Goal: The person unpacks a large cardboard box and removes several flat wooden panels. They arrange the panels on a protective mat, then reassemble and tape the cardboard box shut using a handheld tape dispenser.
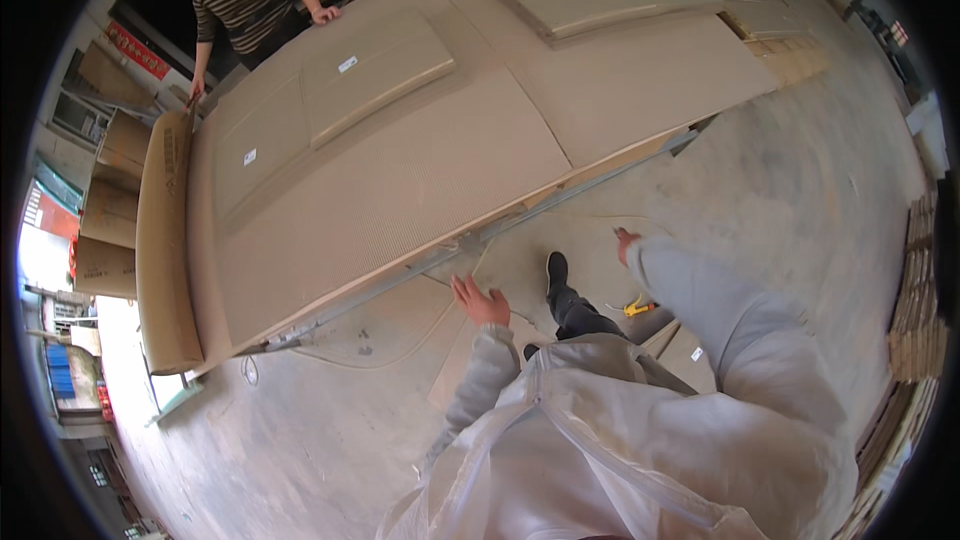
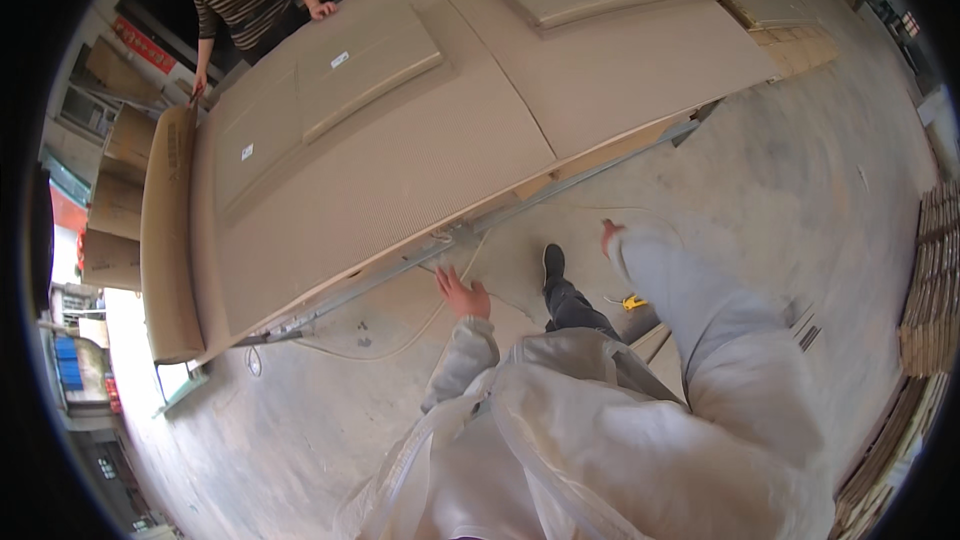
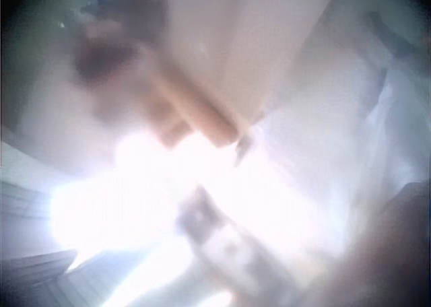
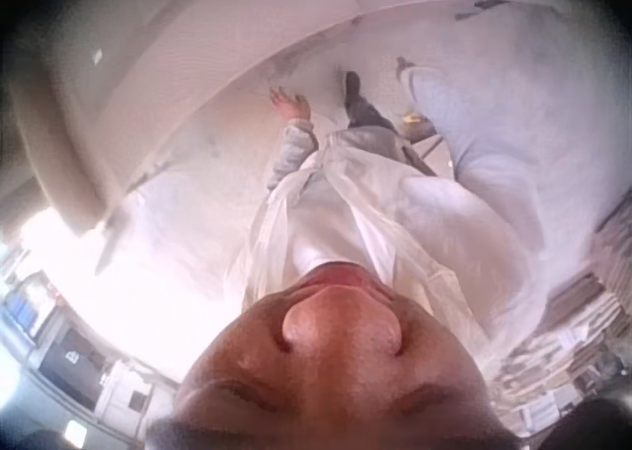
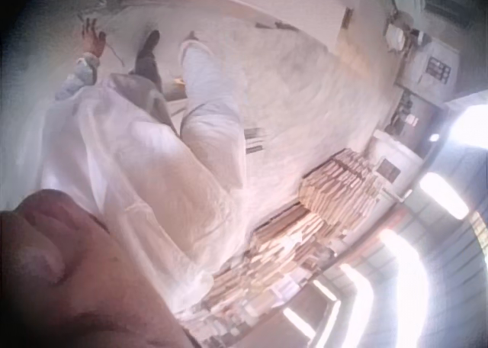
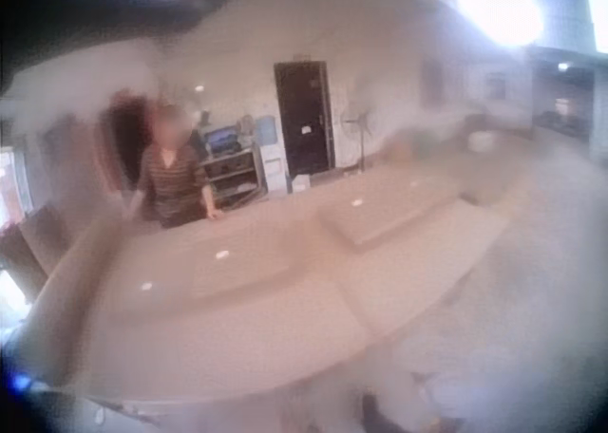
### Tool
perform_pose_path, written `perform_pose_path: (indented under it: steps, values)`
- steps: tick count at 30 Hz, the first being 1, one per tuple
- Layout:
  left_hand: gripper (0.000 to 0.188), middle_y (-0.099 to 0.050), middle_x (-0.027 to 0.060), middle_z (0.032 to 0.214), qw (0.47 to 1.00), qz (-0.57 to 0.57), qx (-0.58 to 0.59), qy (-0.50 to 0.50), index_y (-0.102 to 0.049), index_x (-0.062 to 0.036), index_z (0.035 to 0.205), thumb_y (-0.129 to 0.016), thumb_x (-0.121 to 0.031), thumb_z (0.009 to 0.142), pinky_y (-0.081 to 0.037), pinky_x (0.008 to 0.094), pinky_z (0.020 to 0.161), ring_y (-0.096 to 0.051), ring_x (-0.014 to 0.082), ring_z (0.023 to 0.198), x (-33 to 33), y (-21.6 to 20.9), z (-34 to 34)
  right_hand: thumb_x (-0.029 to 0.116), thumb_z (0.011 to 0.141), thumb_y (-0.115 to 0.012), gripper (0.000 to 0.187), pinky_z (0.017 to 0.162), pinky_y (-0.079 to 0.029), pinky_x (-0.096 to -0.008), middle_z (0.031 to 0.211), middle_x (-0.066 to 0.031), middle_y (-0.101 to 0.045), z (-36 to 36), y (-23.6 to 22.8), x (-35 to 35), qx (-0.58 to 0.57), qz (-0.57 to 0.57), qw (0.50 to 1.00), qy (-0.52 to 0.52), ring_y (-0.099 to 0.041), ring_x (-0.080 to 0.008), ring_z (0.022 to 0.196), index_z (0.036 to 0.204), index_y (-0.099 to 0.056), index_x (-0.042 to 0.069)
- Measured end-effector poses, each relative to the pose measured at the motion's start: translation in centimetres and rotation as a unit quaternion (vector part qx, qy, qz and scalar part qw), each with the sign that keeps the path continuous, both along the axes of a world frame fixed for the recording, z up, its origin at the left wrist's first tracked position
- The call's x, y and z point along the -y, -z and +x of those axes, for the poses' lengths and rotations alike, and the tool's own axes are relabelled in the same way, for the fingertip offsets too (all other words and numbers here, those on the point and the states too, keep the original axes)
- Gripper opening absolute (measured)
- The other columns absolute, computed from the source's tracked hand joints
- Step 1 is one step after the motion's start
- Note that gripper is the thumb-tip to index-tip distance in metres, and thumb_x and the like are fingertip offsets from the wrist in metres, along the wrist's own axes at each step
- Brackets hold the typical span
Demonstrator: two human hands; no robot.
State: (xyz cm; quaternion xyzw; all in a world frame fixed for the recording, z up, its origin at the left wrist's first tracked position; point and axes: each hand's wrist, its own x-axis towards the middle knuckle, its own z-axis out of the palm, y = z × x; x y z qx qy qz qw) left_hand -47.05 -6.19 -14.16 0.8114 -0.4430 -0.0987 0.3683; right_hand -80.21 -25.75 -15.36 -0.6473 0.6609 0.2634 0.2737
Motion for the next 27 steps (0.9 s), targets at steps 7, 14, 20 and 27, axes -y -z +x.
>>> perform_pose_path:
  steps: [7, 14, 20, 27]
  values:
    - [0.065, -0.032, 0.0217, 0.152, 0.973, 0.105, 0.042, 0.201, -0.043, -0.002, 0.138, -0.061, -0.009, 0.075, -0.029, 0.0503, 0.113, -0.032, 0.0419, 0.137, 0.6, -3.3, -2.0, 0.003, 0.087, -0.049, 0.061, 0.047, -0.054, -0.0484, 0.085, -0.0247, -0.066, -8.9, 5.6, -11.8, 0.13, -0.17, 0.908, 0.359, -0.066, -0.0372, 0.057, 0.145, -0.035, 0.016]
    - [0.06, -0.03, 0.0172, 0.153, 0.906, 0.043, 0.159, 0.391, -0.047, -0.0048, 0.136, -0.061, -0.01, 0.078, -0.028, 0.0495, 0.115, -0.031, 0.0367, 0.139, 18.7, -10.0, -7.5, 0.027, 0.091, -0.055, 0.019, 0.045, -0.041, -0.0543, 0.068, -0.0106, -0.055, -8.4, 12.6, -20.0, 0.294, 0.003, 0.617, 0.73, -0.057, -0.0312, 0.055, 0.093, -0.053, 0.008]
    - [0.048, -0.047, 0.0163, 0.14, 0.771, 0.197, 0.378, 0.472, -0.058, -0.0058, 0.127, -0.061, -0.027, 0.084, -0.024, 0.0541, 0.115, -0.034, 0.0341, 0.137, 29.0, -12.0, -9.7, 0.011, 0.083, -0.053, 0.017, 0.041, -0.041, -0.0438, 0.066, -0.0093, -0.052, -9.0, 10.3, -17.3, 0.31, -0.127, 0.605, 0.722, -0.053, -0.0264, 0.051, 0.099, -0.048, 0.011]
    - [0.05, -0.058, 0.0163, 0.12, 0.838, 0.273, 0.29, 0.372, -0.063, -0.0024, 0.115, -0.06, -0.042, 0.084, -0.037, 0.0533, 0.105, -0.047, 0.0323, 0.125, 30.7, -16.5, -6.5, 0.014, 0.078, -0.067, 0.026, 0.06, -0.051, -0.042, 0.072, -0.0162, -0.062, -1.3, -2.4, 2.0, 0.354, -0.321, 0.83, 0.289, -0.062, -0.0344, 0.066, 0.097, -0.053, 0.002]
